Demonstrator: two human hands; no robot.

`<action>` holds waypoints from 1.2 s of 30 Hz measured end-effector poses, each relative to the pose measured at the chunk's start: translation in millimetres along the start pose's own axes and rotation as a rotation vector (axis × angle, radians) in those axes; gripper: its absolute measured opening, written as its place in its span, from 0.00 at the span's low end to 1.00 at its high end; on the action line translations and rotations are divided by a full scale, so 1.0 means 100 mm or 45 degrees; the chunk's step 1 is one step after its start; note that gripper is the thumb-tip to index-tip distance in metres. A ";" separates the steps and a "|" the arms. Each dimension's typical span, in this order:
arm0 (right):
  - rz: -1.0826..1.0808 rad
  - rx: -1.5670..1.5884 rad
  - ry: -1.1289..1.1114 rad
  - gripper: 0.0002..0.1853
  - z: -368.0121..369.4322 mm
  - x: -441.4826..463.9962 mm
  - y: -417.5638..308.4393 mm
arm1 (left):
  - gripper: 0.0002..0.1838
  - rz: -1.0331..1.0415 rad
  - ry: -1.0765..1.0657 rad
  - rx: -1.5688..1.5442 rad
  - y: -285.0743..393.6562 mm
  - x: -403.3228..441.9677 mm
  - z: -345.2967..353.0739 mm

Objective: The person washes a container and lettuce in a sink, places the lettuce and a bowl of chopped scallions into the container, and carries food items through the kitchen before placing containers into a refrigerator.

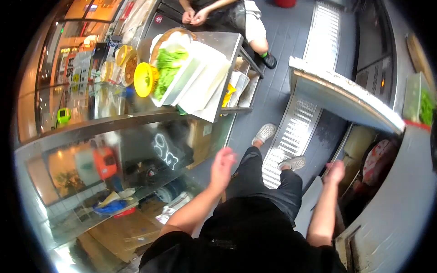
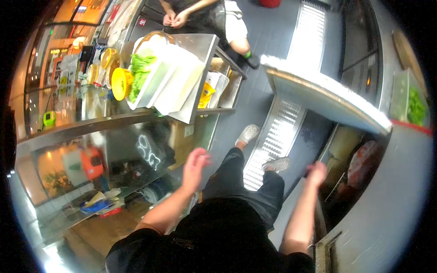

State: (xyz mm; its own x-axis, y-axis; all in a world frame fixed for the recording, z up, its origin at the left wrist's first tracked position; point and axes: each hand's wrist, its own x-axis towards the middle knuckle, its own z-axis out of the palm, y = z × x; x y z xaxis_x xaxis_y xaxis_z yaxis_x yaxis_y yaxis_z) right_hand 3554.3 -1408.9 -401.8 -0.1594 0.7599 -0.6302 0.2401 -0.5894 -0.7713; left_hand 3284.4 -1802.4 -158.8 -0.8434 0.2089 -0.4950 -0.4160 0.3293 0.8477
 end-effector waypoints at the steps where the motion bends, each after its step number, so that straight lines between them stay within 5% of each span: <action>1: 0.142 0.492 -0.078 0.05 0.27 -0.09 0.38 | 0.19 0.101 0.164 -0.055 0.24 0.07 -0.15; 2: 0.055 -0.137 -0.153 0.16 0.96 -0.61 0.13 | 0.21 0.138 0.273 -0.013 0.49 0.13 -0.38; 4: 0.183 -0.159 -0.479 0.21 1.93 -1.44 -0.59 | 0.29 0.265 0.596 -0.293 0.88 0.35 -0.68; 7: -0.155 -0.177 -0.855 0.19 3.06 -2.15 -1.40 | 0.33 0.402 0.635 -0.502 1.17 0.72 -1.18; 10: -0.589 -0.209 -0.992 0.21 3.99 -2.41 -2.00 | 0.31 0.433 0.612 -0.628 1.52 1.04 -1.41; 15: -0.712 -0.275 -1.000 0.23 5.03 -2.57 -2.72 | 0.33 0.390 0.485 -0.724 1.76 1.44 -1.66; 20: -0.817 -0.597 -1.055 0.22 5.43 -2.75 -2.88 | 0.08 0.440 0.333 -0.550 1.80 1.64 -1.82; 24: -0.823 -0.668 -1.056 0.18 5.48 -2.75 -2.81 | 0.03 0.266 0.306 -0.387 1.76 1.74 -1.90; 26: -0.865 -0.864 -0.910 0.16 5.45 -2.79 -2.85 | 0.08 0.248 0.436 -0.052 1.77 1.72 -1.97; 31: -1.082 -0.370 -0.826 0.16 5.15 -2.92 -2.90 | 0.04 0.459 0.480 0.149 2.23 1.40 -1.91; 36: -0.673 -0.053 -0.993 0.15 4.63 -3.25 -3.04 | 0.09 0.526 0.156 0.120 2.56 1.28 -2.23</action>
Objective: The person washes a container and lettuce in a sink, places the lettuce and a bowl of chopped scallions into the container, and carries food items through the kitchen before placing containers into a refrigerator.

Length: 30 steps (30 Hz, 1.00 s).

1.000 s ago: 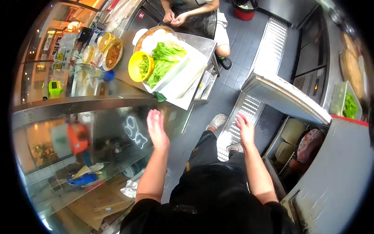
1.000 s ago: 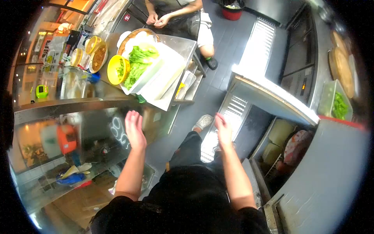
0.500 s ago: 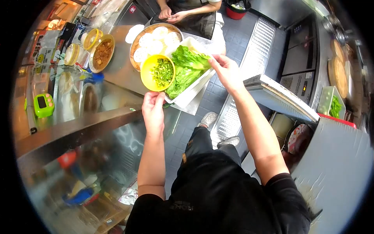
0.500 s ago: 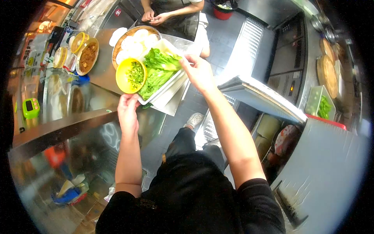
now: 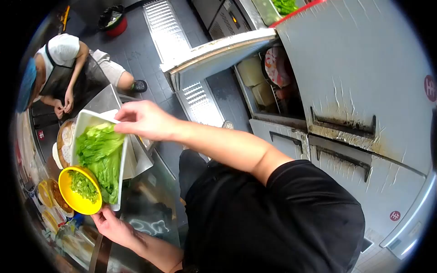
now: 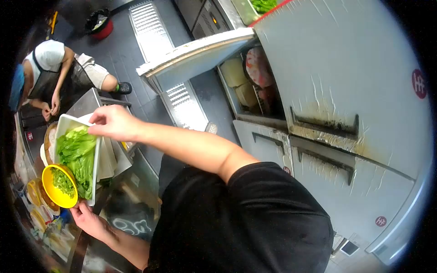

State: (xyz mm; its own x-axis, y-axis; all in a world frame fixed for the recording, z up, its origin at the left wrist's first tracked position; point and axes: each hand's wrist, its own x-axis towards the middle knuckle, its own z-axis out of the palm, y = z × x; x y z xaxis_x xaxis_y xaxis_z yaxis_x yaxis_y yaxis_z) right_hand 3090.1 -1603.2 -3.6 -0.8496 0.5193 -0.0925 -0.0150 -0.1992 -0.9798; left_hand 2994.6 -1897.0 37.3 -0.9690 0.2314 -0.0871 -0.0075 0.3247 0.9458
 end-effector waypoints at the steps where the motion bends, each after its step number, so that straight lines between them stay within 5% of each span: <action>1: 0.051 0.108 -0.017 0.15 -0.16 -0.13 -0.08 | 0.08 0.027 -0.052 0.029 0.06 -0.01 0.05; 8: 0.520 0.269 0.140 0.13 -2.25 -1.48 0.50 | 0.17 0.117 -0.778 0.094 -0.15 -0.83 1.87; 13: 0.743 0.499 0.503 0.40 -3.40 -2.61 1.16 | 0.20 0.125 -1.265 0.171 -0.76 -1.22 3.25; 16: 0.780 0.470 0.744 0.39 -3.92 -3.14 1.52 | 0.06 0.179 -1.471 0.257 -0.99 -1.48 4.13; 18: 0.747 0.455 0.974 0.35 -4.23 -3.40 1.80 | 0.07 0.447 -1.552 0.137 -1.40 -1.61 4.77; 23: 0.527 0.452 1.305 0.28 -4.96 -3.64 2.37 | 0.10 0.442 -1.532 -0.104 -1.91 -1.99 6.31; 27: 0.348 0.478 1.484 0.28 -5.52 -3.54 2.67 | 0.22 -0.187 -1.706 -0.085 -2.00 -2.34 7.19; 30: 0.161 0.512 1.573 0.25 -5.98 -3.52 2.84 | 0.28 -0.332 -1.669 -0.422 -1.93 -2.64 7.56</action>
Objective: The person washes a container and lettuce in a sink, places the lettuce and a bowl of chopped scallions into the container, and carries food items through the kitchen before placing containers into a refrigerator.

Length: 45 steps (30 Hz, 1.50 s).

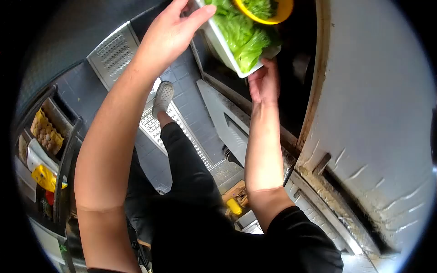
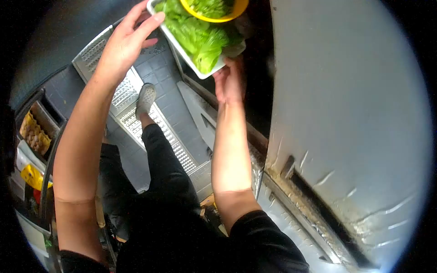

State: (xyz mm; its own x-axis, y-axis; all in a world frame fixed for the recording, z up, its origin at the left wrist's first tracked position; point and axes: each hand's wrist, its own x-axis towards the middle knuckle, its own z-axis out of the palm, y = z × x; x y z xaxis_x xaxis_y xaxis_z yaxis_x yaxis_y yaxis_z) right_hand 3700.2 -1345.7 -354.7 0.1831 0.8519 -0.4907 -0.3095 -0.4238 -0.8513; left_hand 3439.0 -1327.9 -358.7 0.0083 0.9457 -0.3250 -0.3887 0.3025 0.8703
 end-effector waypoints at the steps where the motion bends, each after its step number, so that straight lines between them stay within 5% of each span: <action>1: -0.027 0.036 0.066 0.25 -0.02 0.11 -0.03 | 0.27 -0.009 -0.040 -0.164 0.01 0.07 0.09; 2: 0.037 0.074 0.245 0.21 0.00 0.20 -0.14 | 0.30 -0.040 -0.006 -0.098 0.01 0.12 0.16; 4: -0.087 0.143 0.065 0.18 -0.06 0.36 -0.30 | 0.35 -0.106 0.075 0.042 0.02 0.13 0.24; 7: -0.186 0.188 0.074 0.17 -0.09 0.57 -0.59 | 0.31 0.079 0.124 0.041 -0.21 -0.05 0.25; 13: -0.260 0.181 0.178 0.16 -0.15 0.93 -0.84 | 0.27 -0.247 0.107 0.319 -0.55 -0.76 -0.12; 23: -0.234 0.125 0.293 0.16 -0.07 1.08 -0.69 | 0.26 -0.535 0.195 0.209 -1.03 -2.00 -0.72; 32: -0.118 0.029 0.322 0.19 0.01 1.04 -0.49 | 0.25 -0.625 0.294 0.285 -0.49 -2.60 -1.02; 38: 0.116 -0.262 0.479 0.21 0.45 -0.16 0.33 | 0.27 -0.475 0.552 0.284 -0.04 -3.42 -1.22; 42: 0.299 -0.978 -0.164 0.15 1.52 -1.72 1.21 | 0.23 -0.306 0.927 0.268 0.60 -4.22 -1.45; 45: 0.430 -1.095 -0.903 0.16 2.52 -2.96 1.31 | 0.26 0.016 1.416 0.497 1.31 -4.85 -1.81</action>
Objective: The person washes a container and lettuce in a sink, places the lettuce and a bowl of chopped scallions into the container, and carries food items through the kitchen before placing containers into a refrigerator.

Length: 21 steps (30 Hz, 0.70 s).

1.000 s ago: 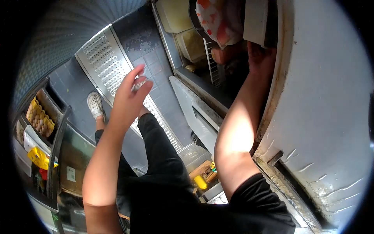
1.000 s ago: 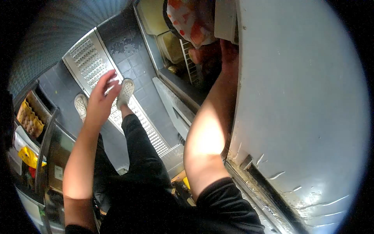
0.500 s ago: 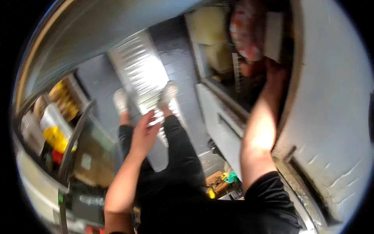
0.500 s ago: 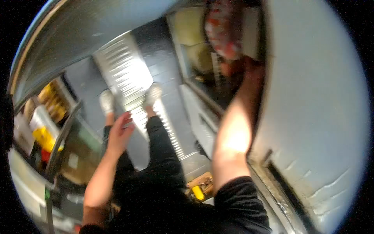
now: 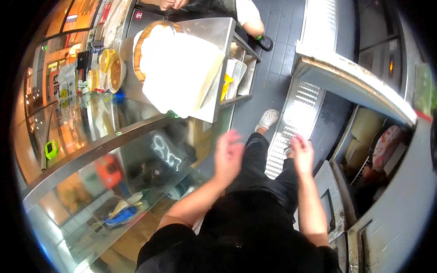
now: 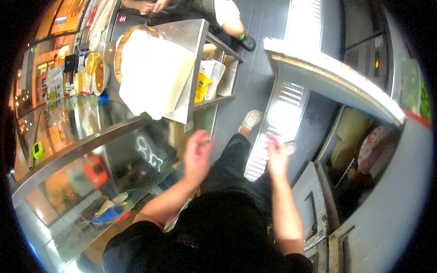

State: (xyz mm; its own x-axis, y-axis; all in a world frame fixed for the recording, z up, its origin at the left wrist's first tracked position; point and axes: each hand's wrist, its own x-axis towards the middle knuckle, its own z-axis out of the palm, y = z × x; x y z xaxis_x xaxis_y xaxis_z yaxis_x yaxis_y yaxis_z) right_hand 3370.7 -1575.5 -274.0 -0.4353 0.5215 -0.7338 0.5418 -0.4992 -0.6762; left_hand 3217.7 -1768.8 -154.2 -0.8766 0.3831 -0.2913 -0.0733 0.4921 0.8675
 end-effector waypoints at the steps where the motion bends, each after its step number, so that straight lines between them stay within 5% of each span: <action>1: -0.155 0.065 -0.203 0.16 0.35 -0.01 -0.12 | 0.27 0.151 0.154 0.121 0.05 0.14 -0.31; 3: -0.621 -0.138 -0.282 0.15 0.96 -0.13 -0.76 | 0.30 0.055 0.644 -0.184 0.42 0.41 -0.73; 5: -0.826 -0.072 -0.337 0.16 1.52 -0.19 -1.45 | 0.33 0.042 0.895 -0.074 0.55 0.76 -1.15; 8: -1.047 -0.108 -0.200 0.20 2.13 -0.12 -2.34 | 0.34 -0.091 0.807 -0.736 0.41 1.22 -1.68; 11: -1.040 -0.212 -0.252 0.24 2.59 0.14 -2.78 | 0.33 -0.243 0.539 -0.995 0.23 1.57 -2.02; 16: -0.874 -0.382 -0.472 0.24 2.79 0.31 -2.91 | 0.37 -0.130 0.604 -0.667 0.23 1.77 -2.14; 17: -1.359 -0.658 -0.239 0.24 2.77 0.47 -2.80 | 0.38 -0.062 0.642 -0.460 0.19 1.82 -2.16; 18: -1.456 -0.814 0.009 0.25 2.66 0.46 -2.89 | 0.38 0.012 0.678 -0.253 0.21 1.86 -2.19; 21: -1.358 -1.023 0.622 0.31 1.94 0.75 -3.08 | 0.35 0.098 0.560 -0.002 0.24 1.96 -2.31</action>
State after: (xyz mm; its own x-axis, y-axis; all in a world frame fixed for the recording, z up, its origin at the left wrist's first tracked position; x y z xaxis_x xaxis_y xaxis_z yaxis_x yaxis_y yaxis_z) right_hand 3031.3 -1517.1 -133.6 -0.6895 0.6577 0.3034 0.4436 0.7146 -0.5408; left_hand 2934.6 -1862.3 -97.2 -0.9984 0.0495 -0.0274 -0.0007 0.4738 0.8806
